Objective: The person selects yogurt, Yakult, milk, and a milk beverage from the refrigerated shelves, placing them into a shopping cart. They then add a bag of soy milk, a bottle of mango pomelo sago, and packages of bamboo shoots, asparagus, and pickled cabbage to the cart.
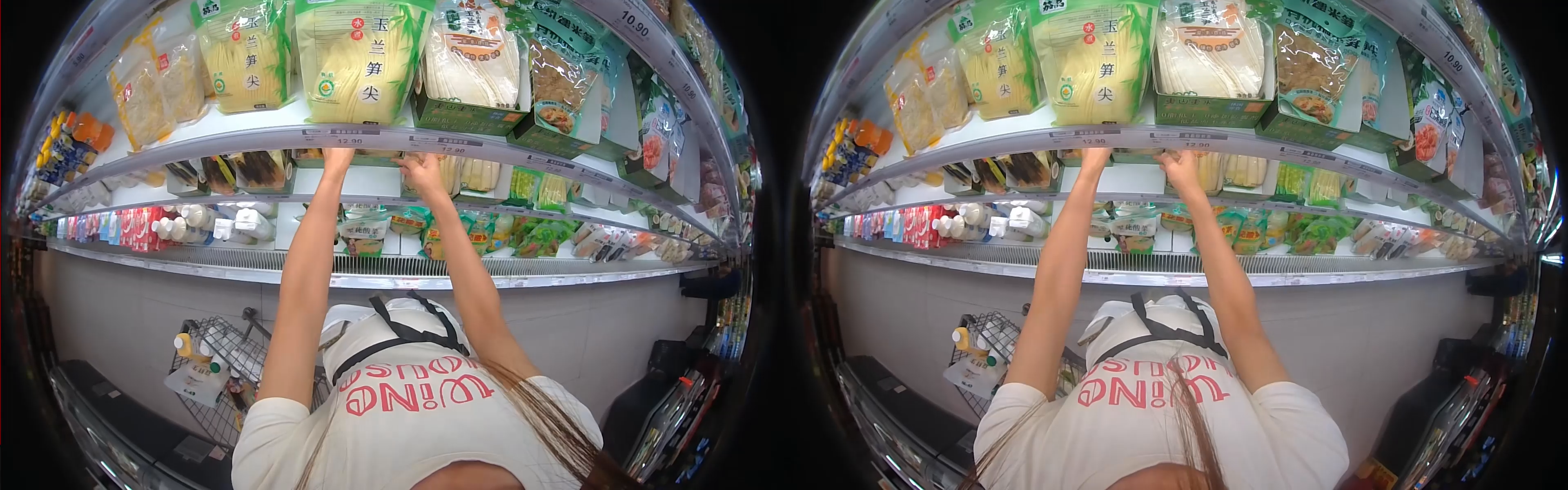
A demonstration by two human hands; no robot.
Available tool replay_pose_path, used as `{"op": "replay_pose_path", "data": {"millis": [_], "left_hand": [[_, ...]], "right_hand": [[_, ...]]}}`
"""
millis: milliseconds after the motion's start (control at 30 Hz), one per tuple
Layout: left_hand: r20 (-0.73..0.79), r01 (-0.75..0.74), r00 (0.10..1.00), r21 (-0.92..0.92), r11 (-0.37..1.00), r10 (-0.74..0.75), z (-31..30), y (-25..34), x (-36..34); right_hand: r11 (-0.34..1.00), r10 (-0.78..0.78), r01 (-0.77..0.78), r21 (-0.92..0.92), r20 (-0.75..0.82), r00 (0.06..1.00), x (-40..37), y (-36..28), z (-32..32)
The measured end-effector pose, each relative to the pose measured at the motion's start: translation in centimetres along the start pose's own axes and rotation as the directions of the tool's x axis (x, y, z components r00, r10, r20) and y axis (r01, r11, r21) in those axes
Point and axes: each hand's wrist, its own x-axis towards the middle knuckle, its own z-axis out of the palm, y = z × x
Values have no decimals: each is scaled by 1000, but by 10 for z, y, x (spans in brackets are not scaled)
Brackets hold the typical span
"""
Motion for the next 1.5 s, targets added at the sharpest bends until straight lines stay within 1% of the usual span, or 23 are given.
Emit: {"op": "replay_pose_path", "data": {"millis": [67, 167, 267, 333, 367, 400, 467, 500, 567, 633, 667, 700, 733, 767, 800, 867, 900, 967, 1100, 1200, 1333, 1433, 1500], "left_hand": [[-79, -27, 997, -313, 949, 2, -15, 23, -14], [-31, 208, 964, -532, 821, -264, -18, 43, -33], [170, 391, 918, -540, 745, -359, -21, 30, -46], [206, 455, 890, -382, 804, -407, -34, 53, -46], [184, 428, 904, -397, 812, -386, -43, 68, -48], [162, 400, 917, -411, 819, -366, -51, 84, -49], [12, 197, 971, -608, 769, -239, -63, 113, -54], [36, 206, 975, -533, 821, -221, -76, 121, -57], [119, 306, 950, -524, 794, -288, -97, 114, -63], [178, 368, 929, -500, 784, -323, -126, 112, -74], [168, 425, 900, -537, 729, -401, -139, 115, -83], [158, 474, 864, -574, 668, -478, -152, 118, -95], [150, 515, 820, -612, 600, -552, -166, 121, -110], [186, 562, 754, -679, 473, -629, -182, 124, -128], [240, 606, 716, -680, 413, -655, -198, 134, -146], [343, 681, 629, -675, 283, -698, -231, 158, -184], [319, 656, 623, -711, 254, -715, -240, 163, -206], [280, 599, 604, -777, 193, -746, -254, 173, -251], [119, 376, 607, -914, 152, -786, -276, 192, -301], [38, 277, 601, -947, 162, -799, -294, 192, -328], [-59, 207, 597, -952, 225, -800, -320, 198, -342], [-116, 148, 578, -959, 243, -808, -339, 197, -351], [-147, 97, 561, -966, 241, -815, -353, 193, -358]], "right_hand": [[999, -29, 32, 31, -84, 996, -5, 7, -3], [997, -68, 64, -48, -81, 994, -14, 9, -7], [968, -164, 154, -196, -33, 986, -12, 18, -11], [940, -279, 263, -219, -45, 959, -25, -16, 3], [921, -335, 316, -230, -47, 941, -31, -29, 9], [916, -344, 335, -220, -4, 939, -31, -25, 9], [905, -365, 376, -198, 87, 927, -25, -19, 7], [921, -297, 318, -227, 121, 947, -27, -21, 7], [939, -139, 189, -288, 183, 973, -48, -18, 11], [978, -72, 116, -175, 236, 969, -76, -22, 29], [990, -39, 74, -122, 271, 962, -93, -28, 39], [987, -23, 68, -142, 296, 955, -113, -38, 51], [996, 29, 2, -93, 325, 945, -128, -43, 62], [996, 81, -88, 4, 334, 939, -141, -39, 74], [978, 139, -183, 96, 352, 926, -152, -35, 86], [978, 149, -196, 74, 416, 897, -170, -38, 108], [977, 151, -201, 65, 447, 881, -177, -41, 119], [968, 210, -250, -4, 556, 804, -187, -43, 136], [954, 261, -291, -75, 686, 679, -210, -61, 174], [949, 277, -294, -110, 737, 617, -224, -67, 201], [951, 275, -283, -129, 774, 571, -241, -69, 237], [945, 283, -292, -149, 820, 498, -251, -73, 263], [942, 312, -271, -197, 808, 499, -259, -74, 282]]}}
